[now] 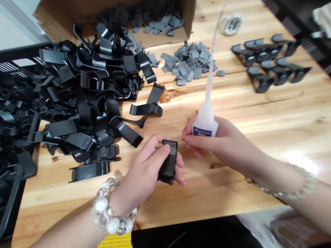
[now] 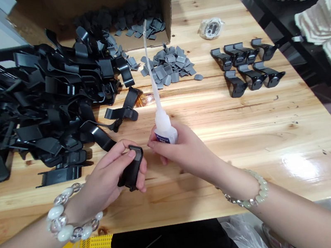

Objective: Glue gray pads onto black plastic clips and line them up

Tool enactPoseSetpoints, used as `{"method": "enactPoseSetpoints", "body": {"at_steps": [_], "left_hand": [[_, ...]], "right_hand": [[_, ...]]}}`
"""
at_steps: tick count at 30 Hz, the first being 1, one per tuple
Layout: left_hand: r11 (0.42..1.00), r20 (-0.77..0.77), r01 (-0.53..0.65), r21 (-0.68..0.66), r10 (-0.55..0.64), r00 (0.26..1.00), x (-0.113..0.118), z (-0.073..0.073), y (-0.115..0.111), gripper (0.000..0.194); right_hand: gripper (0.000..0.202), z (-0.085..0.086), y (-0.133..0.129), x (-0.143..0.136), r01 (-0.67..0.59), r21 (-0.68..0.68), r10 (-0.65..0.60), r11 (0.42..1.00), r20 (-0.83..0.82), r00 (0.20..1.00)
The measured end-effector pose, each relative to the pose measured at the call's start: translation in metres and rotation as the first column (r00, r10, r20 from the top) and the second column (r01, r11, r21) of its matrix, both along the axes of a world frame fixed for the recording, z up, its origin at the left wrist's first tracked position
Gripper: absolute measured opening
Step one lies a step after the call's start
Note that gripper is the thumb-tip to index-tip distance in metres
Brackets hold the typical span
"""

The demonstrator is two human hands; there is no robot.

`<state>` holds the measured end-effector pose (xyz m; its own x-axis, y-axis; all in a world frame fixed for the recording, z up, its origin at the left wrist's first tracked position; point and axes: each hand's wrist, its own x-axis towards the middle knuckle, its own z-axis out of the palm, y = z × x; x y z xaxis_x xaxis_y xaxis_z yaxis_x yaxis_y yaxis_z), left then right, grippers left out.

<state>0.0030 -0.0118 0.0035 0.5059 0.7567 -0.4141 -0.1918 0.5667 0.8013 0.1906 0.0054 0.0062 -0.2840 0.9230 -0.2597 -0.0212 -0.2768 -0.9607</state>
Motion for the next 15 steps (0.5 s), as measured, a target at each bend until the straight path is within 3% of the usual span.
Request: {"method": "enactPoseSetpoints", "body": {"at_steps": [4, 11, 15], "left_hand": [[0.998, 0.006, -0.047, 0.049, 0.046, 0.999, 0.0, -0.001, -0.001, 0.01], [0.955, -0.066, -0.259, 0.143, 0.27, 0.961, 0.002, -0.005, 0.003, 0.008], [0.941, -0.063, -0.283, 0.186, 0.299, 0.952, 0.001, -0.008, 0.003, 0.008]], "right_hand": [[0.014, -0.001, 0.0, 0.0, -0.005, -0.017, 0.005, 1.0, 0.025, 1.0], [0.024, 0.004, -0.003, -0.01, -0.078, -0.041, 0.078, 0.996, -0.008, 0.997], [0.025, -0.003, -0.012, -0.02, -0.112, 0.035, 0.11, 0.993, 0.061, 0.992]]}}
